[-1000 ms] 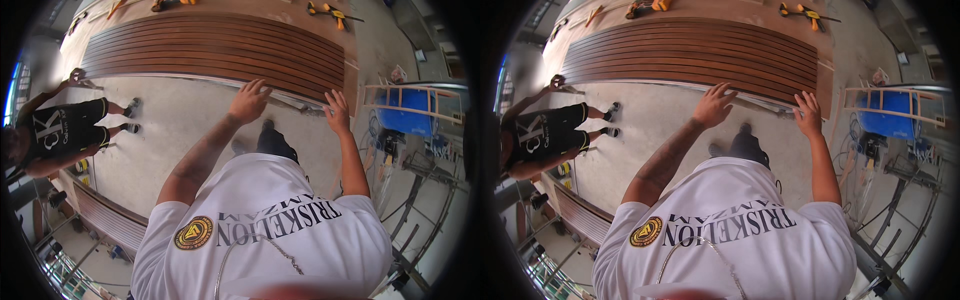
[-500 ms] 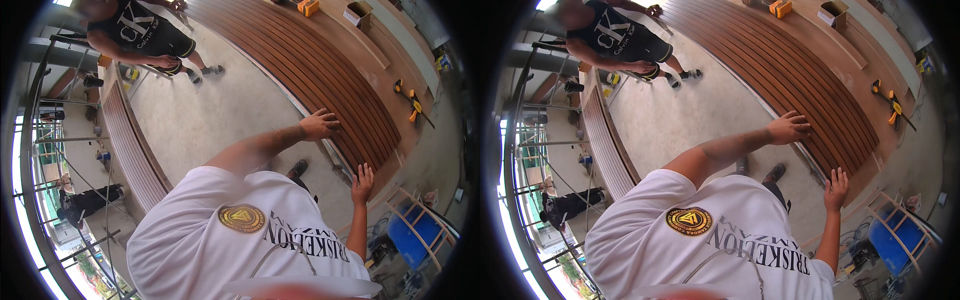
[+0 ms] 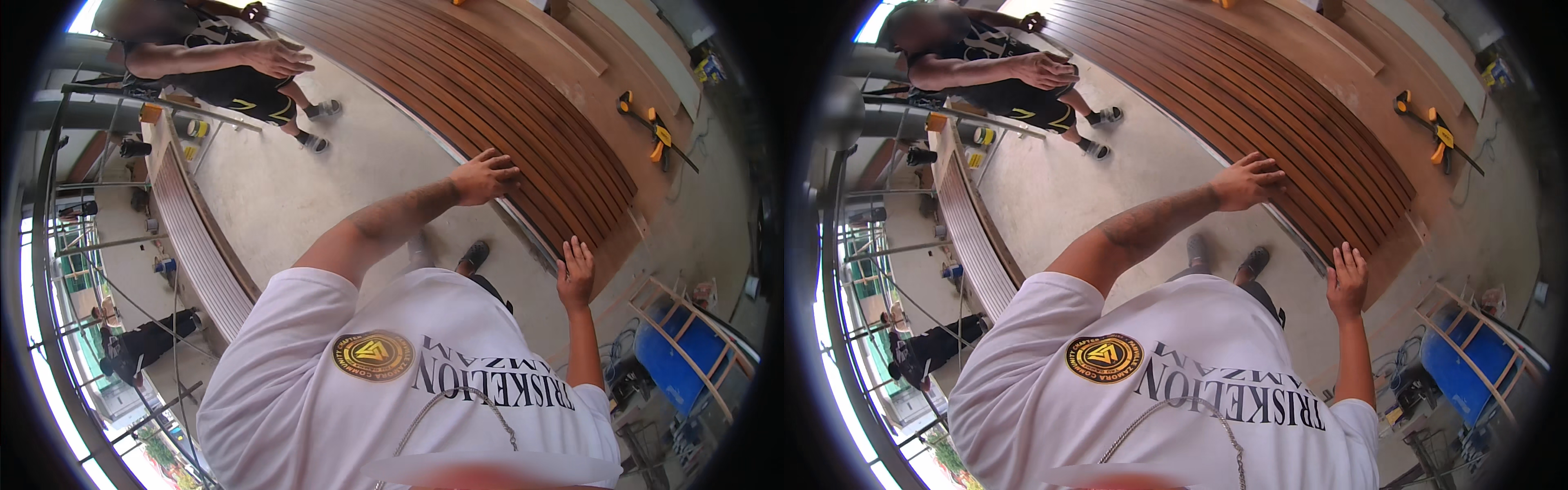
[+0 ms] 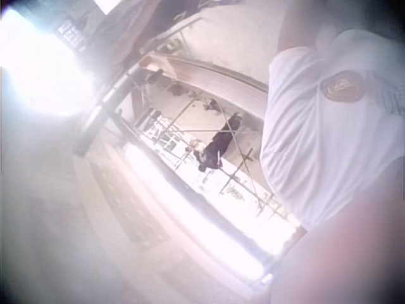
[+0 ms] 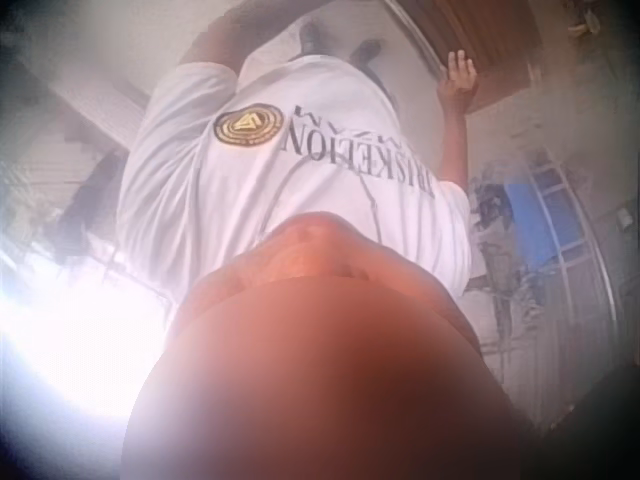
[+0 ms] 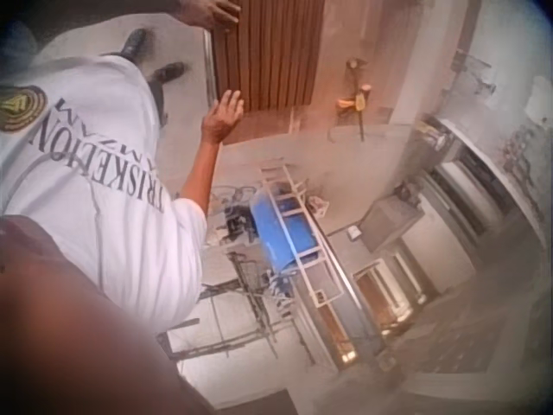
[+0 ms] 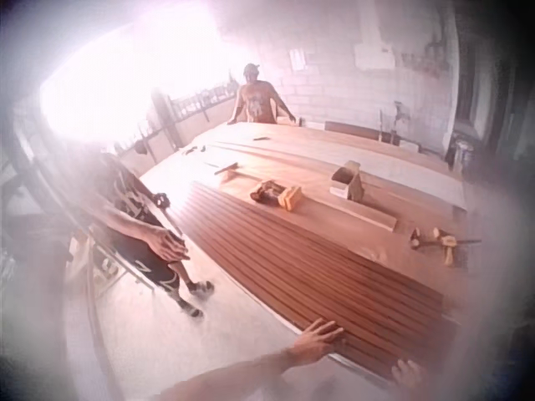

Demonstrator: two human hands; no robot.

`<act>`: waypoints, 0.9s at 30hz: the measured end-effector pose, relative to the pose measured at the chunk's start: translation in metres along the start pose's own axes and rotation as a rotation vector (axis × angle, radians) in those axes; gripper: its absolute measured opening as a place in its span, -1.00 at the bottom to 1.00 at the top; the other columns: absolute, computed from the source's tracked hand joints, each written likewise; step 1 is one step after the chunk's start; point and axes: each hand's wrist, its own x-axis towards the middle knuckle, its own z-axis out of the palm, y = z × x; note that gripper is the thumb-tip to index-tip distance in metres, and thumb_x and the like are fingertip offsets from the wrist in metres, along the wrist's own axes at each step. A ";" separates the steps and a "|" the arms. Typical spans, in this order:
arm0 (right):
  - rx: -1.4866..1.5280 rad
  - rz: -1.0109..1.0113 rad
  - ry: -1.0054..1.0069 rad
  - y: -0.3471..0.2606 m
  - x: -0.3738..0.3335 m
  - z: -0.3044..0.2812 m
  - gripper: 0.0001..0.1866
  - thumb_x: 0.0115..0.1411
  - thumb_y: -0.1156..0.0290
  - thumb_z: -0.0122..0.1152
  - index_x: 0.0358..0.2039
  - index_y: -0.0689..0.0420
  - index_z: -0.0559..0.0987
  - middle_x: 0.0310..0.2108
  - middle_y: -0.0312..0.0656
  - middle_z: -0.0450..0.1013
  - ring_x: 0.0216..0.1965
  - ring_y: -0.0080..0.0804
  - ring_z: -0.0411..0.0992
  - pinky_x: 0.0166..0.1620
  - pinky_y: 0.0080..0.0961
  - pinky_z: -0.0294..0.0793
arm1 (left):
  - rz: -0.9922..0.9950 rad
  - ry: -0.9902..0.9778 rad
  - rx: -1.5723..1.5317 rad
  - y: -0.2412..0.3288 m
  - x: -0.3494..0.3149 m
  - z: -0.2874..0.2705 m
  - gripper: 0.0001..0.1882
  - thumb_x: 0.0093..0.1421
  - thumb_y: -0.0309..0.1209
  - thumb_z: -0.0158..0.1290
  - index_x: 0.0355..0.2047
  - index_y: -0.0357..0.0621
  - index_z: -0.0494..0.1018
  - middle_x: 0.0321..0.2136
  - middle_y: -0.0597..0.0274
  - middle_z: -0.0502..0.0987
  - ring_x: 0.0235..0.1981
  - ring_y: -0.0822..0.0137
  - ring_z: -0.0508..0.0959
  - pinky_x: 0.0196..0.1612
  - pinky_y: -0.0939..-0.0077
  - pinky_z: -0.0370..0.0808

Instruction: The person positions a slatted wooden panel onto a workbench, aligns it with another panel, and uses a tape measure and pencil to mark measurements on the panel. A coworker assists by holding the panel steady during alignment.

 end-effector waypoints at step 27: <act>0.194 0.185 0.211 0.019 -0.048 0.010 -0.49 0.24 0.40 0.40 0.21 0.18 0.58 0.33 -0.11 0.42 0.31 -0.14 0.41 0.37 -0.24 0.40 | 0.085 -0.028 0.039 -0.003 0.007 -0.005 -0.48 0.30 -0.18 0.23 0.26 0.18 0.50 0.31 0.22 0.44 0.36 -0.02 0.37 0.41 -0.06 0.25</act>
